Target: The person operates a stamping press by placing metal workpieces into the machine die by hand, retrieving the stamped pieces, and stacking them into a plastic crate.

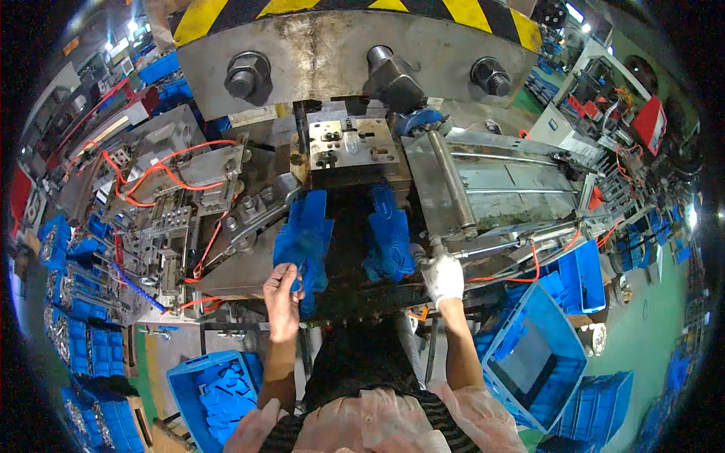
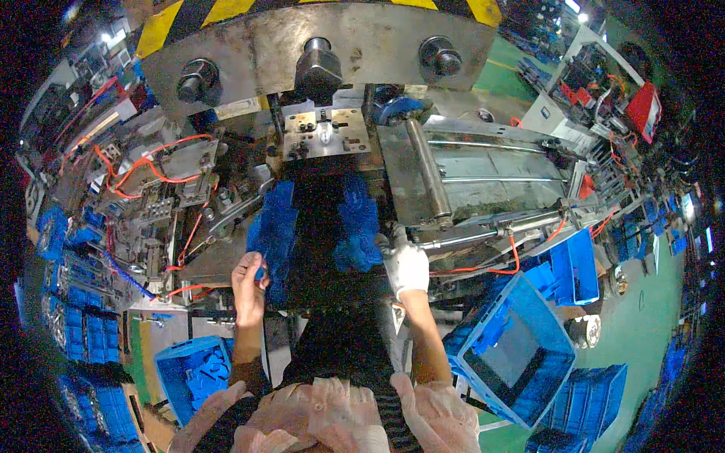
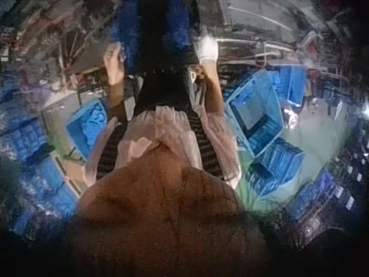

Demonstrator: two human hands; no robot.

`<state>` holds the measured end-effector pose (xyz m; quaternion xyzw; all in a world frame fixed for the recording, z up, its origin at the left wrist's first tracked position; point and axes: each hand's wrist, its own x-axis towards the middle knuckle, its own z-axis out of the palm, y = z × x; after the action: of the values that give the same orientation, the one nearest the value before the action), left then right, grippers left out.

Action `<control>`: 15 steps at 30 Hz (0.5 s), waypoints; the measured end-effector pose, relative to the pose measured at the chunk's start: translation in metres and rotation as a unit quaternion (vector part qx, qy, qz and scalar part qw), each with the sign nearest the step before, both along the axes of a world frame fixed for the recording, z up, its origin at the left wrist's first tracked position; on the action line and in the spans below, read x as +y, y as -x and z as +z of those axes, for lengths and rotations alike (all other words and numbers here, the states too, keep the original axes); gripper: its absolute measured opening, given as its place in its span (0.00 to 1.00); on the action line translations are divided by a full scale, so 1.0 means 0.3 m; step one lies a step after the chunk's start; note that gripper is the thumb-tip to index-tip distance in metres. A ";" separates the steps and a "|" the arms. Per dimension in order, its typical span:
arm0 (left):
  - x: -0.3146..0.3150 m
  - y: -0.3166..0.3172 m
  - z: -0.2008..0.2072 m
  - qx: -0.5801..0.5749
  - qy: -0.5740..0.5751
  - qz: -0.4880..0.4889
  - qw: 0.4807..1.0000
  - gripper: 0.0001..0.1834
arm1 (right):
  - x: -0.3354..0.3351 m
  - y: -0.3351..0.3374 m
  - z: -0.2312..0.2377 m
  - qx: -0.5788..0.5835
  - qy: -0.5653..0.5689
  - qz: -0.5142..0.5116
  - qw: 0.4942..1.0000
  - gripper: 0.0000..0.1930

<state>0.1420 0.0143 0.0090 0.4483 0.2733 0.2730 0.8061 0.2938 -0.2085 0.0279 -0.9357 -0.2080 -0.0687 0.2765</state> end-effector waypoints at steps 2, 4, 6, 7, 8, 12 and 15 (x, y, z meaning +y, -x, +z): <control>-0.053 -0.026 0.004 -0.035 -0.016 -0.004 0.999 0.05 | -0.004 0.050 0.004 0.044 -0.043 0.012 0.998 0.13; -0.117 -0.072 -0.015 -0.023 -0.058 0.024 0.998 0.04 | 0.011 0.072 -0.182 0.185 -0.177 0.173 0.951 0.16; -0.177 -0.116 0.004 -0.049 -0.130 0.026 0.990 0.08 | 0.207 0.129 -0.096 0.278 -0.355 0.149 0.880 0.11; -0.164 -0.124 0.025 -0.041 -0.189 -0.003 0.981 0.08 | 0.244 0.115 -0.134 0.309 -0.452 0.103 0.831 0.07; -0.138 -0.112 0.050 -0.005 -0.219 -0.024 0.975 0.08 | 0.267 0.087 -0.072 0.366 -0.456 0.104 0.805 0.06; 0.038 -0.041 0.036 0.106 -0.518 0.062 0.846 0.08 | 0.324 -0.171 0.005 0.252 -0.356 0.200 0.878 0.07; 0.107 -0.015 -0.017 0.233 -0.633 0.101 0.731 0.17 | 0.360 -0.428 -0.135 0.206 -0.354 0.161 0.898 0.08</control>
<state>0.1464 0.0464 0.0040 0.8740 0.2606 0.3495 0.2146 0.4223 -0.1004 -0.0125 -0.7232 -0.2567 0.1018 0.6330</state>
